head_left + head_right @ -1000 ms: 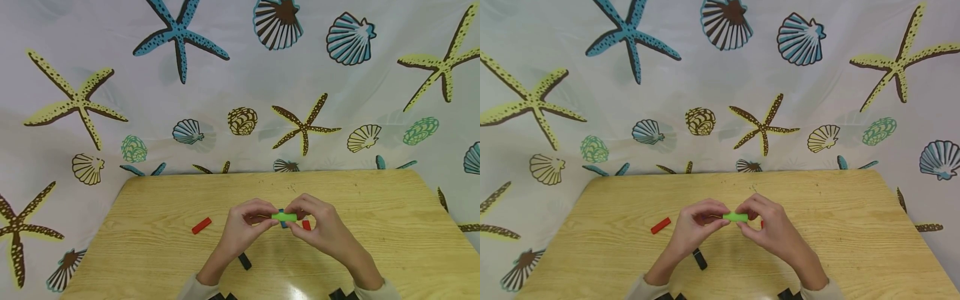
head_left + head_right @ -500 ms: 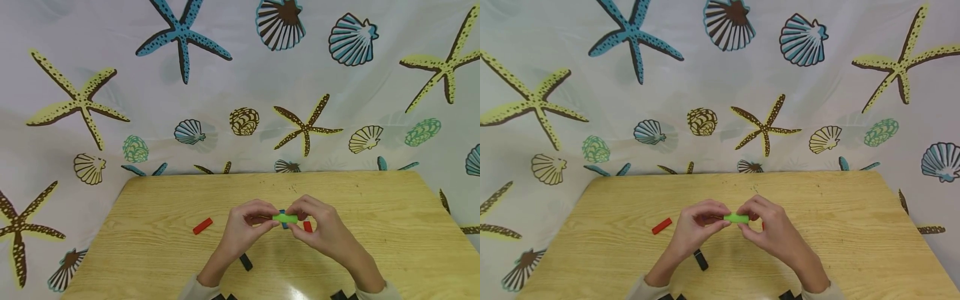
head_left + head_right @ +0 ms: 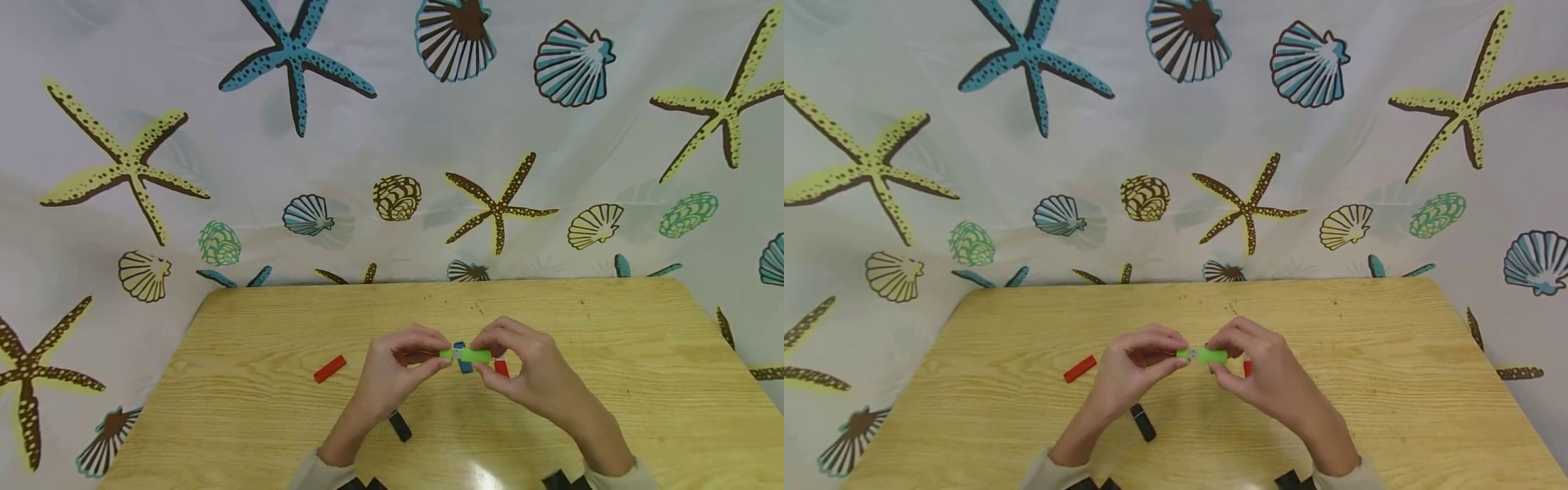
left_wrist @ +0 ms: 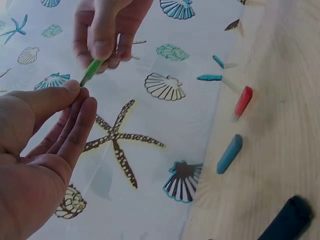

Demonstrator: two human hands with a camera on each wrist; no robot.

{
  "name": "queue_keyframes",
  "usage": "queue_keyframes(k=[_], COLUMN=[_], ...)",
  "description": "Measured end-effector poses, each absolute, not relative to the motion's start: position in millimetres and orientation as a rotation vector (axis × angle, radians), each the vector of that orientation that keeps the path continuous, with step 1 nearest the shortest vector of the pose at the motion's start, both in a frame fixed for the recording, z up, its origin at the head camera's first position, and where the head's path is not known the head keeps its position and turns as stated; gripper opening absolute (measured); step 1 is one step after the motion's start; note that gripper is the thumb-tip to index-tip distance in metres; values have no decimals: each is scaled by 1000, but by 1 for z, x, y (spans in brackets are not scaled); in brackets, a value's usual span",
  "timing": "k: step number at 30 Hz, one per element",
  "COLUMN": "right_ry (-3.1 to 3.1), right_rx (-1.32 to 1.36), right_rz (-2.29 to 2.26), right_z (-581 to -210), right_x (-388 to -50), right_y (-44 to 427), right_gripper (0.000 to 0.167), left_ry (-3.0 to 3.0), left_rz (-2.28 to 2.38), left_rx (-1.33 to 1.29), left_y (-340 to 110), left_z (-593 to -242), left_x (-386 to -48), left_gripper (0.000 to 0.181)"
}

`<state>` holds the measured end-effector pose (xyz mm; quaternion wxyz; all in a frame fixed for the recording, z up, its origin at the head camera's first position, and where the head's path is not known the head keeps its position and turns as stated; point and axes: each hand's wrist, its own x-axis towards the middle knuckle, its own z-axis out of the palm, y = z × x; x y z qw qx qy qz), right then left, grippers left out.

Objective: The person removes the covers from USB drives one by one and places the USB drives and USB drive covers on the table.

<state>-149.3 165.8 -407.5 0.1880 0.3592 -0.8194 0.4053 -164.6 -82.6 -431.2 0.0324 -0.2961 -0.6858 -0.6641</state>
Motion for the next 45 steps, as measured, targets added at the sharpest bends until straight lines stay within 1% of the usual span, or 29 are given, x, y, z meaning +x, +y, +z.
queue_keyframes(k=[3,6,10,16,32,45], right_ry=[-2289,-2292,-2294,-2299,-2468,-2451], right_rx=[968,947,958,829,608,271], right_rz=[1108,1105,1106,1042,1056,1101], right_z=[-405,-405,-406,-413,-448,-479], right_x=[-151,-152,-154,-157,-175,-189], right_y=[175,180,178,181,204,221], right_gripper=[34,33,29,34,27,22], left_ry=[-2084,-2072,-2093,-2096,-2104,-2114], left_rz=[-2017,-1994,-2010,-2032,-2024,-2007], left_rx=[-849,-844,-858,-777,-756,-747], left_y=[-94,-100,-100,-100,-96,-97], left_z=[-428,-427,-426,-425,-429,-431], left_x=[-166,-168,-170,-171,-173,-174], left_gripper=[19,20,20,21,23,23])
